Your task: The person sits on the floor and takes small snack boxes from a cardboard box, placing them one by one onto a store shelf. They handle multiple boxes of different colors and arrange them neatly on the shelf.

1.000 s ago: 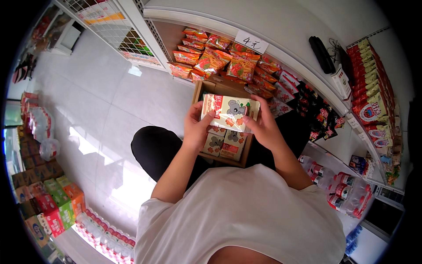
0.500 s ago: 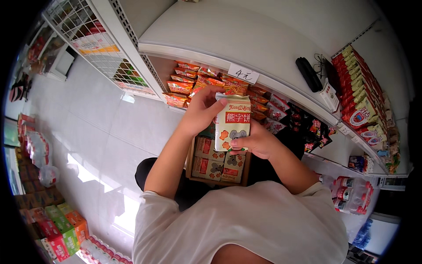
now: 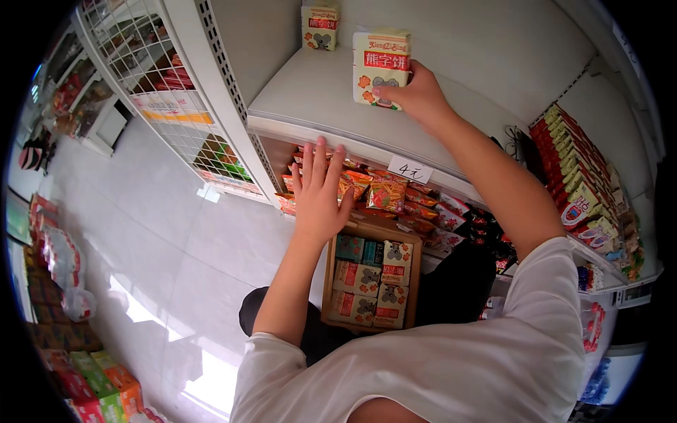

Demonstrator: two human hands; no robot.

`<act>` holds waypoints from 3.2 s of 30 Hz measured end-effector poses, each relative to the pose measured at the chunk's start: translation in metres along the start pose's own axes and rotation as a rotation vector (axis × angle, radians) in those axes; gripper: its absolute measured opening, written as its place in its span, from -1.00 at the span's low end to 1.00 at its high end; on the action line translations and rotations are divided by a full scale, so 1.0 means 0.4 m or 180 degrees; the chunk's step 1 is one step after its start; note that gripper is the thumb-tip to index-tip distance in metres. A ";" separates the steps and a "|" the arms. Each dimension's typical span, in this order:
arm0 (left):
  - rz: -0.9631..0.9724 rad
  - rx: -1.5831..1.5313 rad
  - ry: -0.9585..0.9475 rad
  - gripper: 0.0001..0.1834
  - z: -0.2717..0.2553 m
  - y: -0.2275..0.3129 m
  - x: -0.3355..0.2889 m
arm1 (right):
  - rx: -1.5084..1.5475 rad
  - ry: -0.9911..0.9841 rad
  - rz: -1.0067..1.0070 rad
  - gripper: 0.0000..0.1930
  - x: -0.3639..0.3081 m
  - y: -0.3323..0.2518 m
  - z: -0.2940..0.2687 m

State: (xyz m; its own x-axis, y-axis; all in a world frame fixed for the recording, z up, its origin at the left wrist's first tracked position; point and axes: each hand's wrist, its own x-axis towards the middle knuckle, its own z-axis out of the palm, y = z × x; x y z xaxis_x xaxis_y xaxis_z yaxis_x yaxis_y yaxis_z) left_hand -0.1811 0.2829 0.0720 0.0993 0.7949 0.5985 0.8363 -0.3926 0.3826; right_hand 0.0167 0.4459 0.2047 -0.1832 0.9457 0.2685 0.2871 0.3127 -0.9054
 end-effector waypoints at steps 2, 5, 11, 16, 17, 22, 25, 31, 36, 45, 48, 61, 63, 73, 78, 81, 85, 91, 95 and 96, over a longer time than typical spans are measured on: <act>-0.0061 0.0070 -0.0104 -0.06 0.005 -0.007 0.001 | -0.0585 0.0162 -0.0107 -0.37 0.095 0.090 0.023; -0.0081 -0.0006 -0.0142 0.00 -0.007 -0.030 0.007 | -0.1109 0.0238 -0.0374 -0.36 0.176 0.114 0.083; -0.0059 -0.0043 -0.0274 0.03 -0.024 -0.084 0.025 | -0.1648 0.0268 -0.0528 -0.39 0.348 0.119 0.248; -0.0036 0.0005 -0.0267 0.01 -0.004 -0.119 0.036 | -0.1692 0.0497 -0.0762 -0.35 0.450 0.133 0.370; -0.0038 -0.0030 -0.0273 0.00 0.001 -0.127 0.036 | -0.1701 0.0646 -0.0721 -0.34 0.466 0.143 0.393; -0.0032 -0.0127 -0.0271 -0.01 0.011 -0.152 0.044 | -0.1559 0.1138 -0.0932 -0.25 0.500 0.182 0.439; -0.0036 -0.0102 -0.0266 -0.01 0.008 -0.163 0.046 | -0.1457 0.0968 -0.0619 -0.19 0.505 0.160 0.443; -0.0035 -0.0236 -0.0254 -0.02 0.012 -0.164 0.035 | -0.2106 0.0963 -0.0060 -0.20 0.490 0.144 0.450; -0.0009 -0.0009 -0.0133 -0.01 0.000 -0.161 0.019 | -0.2773 0.0619 0.0115 -0.20 0.449 0.067 0.457; 0.0021 -0.0343 -0.0255 -0.05 -0.049 -0.062 -0.055 | -0.3175 0.0367 0.0339 -0.10 0.272 0.097 0.352; 0.0042 -0.0142 -0.0309 -0.07 -0.066 -0.055 -0.047 | -0.2595 -0.0680 0.0091 -0.06 0.227 0.068 0.275; 0.0250 -0.1081 0.0232 -0.81 0.188 -0.061 -0.165 | -0.1335 -0.1388 -0.0738 -0.87 -0.507 0.338 0.094; 0.0082 -0.1143 -0.0681 -0.83 0.242 -0.065 -0.204 | -0.1536 -0.1681 -0.0435 -0.89 -0.522 0.484 0.100; -0.0387 -0.0916 -0.2423 -0.80 0.541 0.053 -0.349 | -0.1570 -0.1816 0.0082 -0.89 -0.430 0.735 0.046; -0.0314 -0.0720 -0.2790 -0.71 0.628 0.084 -0.377 | -0.1483 -0.1701 -0.0030 -0.90 -0.414 0.779 0.030; -0.0635 -0.1023 -0.2864 -0.72 0.652 0.127 -0.381 | -0.1441 -0.1627 -0.0237 -0.91 -0.415 0.809 0.009; -0.1032 -0.1569 -0.2407 -0.72 0.642 0.197 -0.375 | -0.1432 -0.1378 -0.0389 -0.93 -0.413 0.794 -0.019; -0.2063 -0.2324 -0.2529 -0.61 0.681 0.183 -0.425 | -0.1173 -0.1432 -0.0680 -0.93 -0.439 0.776 -0.006; -0.2106 -0.2266 -0.1974 -0.43 0.681 0.205 -0.431 | -0.1121 -0.1453 -0.0817 -0.93 -0.454 0.766 -0.002; -0.2277 -0.2383 -0.1729 -0.39 0.672 0.222 -0.420 | -0.1164 -0.1448 -0.0837 -0.93 -0.459 0.766 -0.006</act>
State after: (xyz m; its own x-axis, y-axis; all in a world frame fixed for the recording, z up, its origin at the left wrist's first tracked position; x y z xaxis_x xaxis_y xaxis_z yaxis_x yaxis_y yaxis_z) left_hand 0.0216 0.2388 -0.1837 0.1035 0.9673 -0.2317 0.2864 0.1941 0.9382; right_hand 0.1404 0.3682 -0.1211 -0.6489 0.7261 0.2271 0.4657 0.6152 -0.6361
